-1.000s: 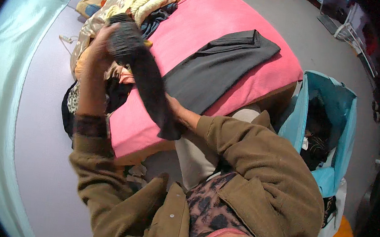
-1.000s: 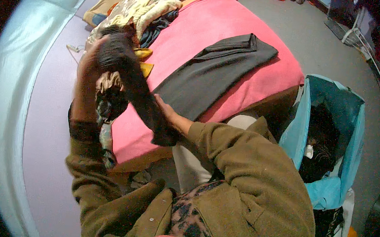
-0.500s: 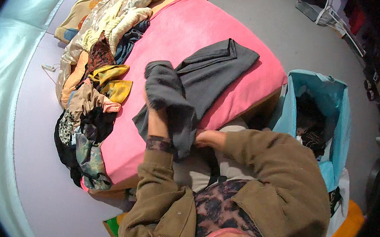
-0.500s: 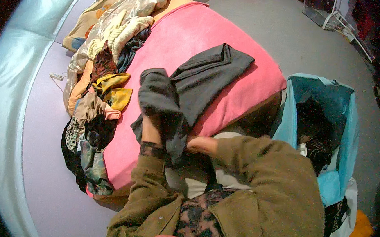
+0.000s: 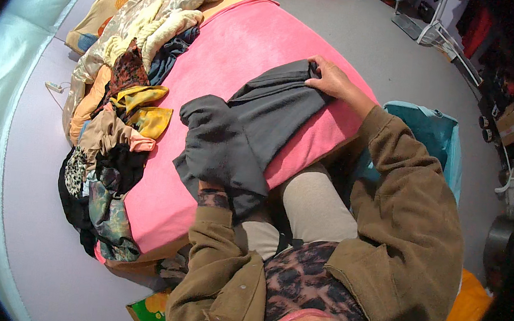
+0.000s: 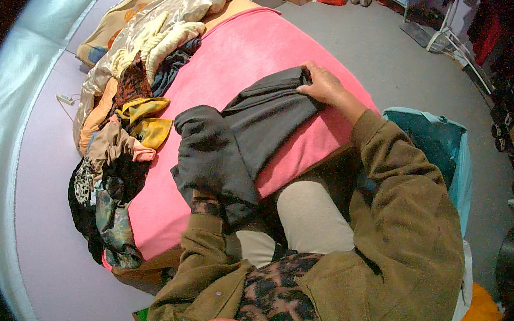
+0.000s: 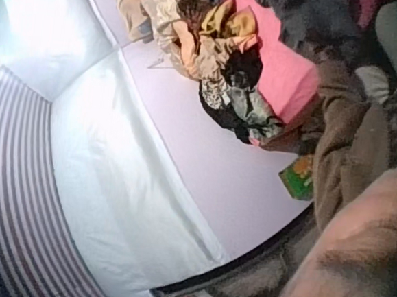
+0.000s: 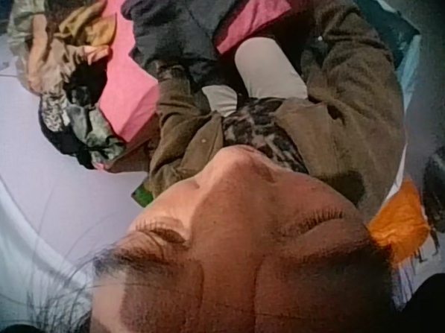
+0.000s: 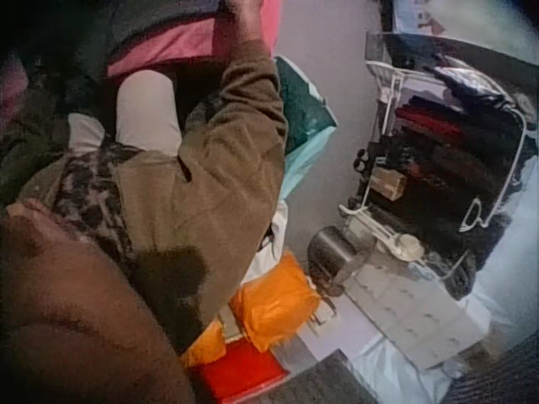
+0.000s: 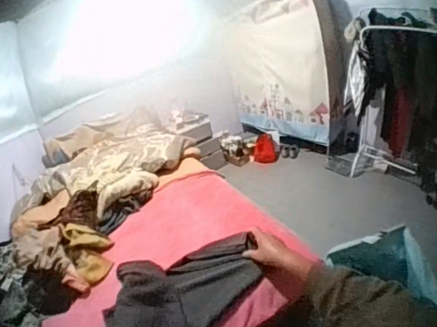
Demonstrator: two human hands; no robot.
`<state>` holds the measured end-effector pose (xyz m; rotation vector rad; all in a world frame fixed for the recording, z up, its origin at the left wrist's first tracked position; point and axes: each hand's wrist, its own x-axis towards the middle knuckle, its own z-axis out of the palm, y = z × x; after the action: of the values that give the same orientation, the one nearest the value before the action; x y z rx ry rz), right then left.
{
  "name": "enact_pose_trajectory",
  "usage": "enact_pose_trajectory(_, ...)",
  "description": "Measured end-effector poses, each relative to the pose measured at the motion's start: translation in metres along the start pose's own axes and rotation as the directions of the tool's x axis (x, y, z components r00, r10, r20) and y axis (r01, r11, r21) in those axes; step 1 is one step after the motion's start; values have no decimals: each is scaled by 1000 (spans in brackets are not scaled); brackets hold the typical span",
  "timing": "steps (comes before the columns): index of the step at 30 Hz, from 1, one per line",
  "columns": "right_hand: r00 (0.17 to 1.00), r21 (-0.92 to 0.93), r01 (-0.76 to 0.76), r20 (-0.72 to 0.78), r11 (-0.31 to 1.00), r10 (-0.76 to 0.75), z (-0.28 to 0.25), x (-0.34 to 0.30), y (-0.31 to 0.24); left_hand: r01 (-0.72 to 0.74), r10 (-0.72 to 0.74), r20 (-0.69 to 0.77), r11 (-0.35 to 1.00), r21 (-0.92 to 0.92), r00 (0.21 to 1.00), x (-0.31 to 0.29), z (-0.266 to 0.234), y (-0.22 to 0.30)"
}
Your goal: The person folds several garments on a pink bed, including a white shirt, a patterned top, and dark pants. Each item is smoothed, folded, and placed into a light blue bag.
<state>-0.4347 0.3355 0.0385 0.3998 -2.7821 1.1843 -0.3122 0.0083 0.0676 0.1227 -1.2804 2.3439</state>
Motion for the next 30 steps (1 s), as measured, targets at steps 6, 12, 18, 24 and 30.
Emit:
enact_pose_trajectory(6,966,177,64,235,982,-105,7,42,11,13,-12,17,1000,-28,1000,-3,4,-2)
enact_pose_trajectory(12,893,780,-370,148,504,425,-6,83,-8,27,-25,32,997,-74,999,-8,5,-1)
enact_pose_trajectory(18,923,94,272,-308,958,-232,44,38,-48,32,-29,48,997,-68,998,-7,5,1)
enact_pose_trajectory(24,832,-225,515,364,827,-419,76,-15,-79,47,-45,32,996,-76,998,-2,15,-11)
enact_pose_trajectory(30,934,-270,351,167,896,-316,60,-13,-53,161,-166,5,948,-274,986,3,20,-20)
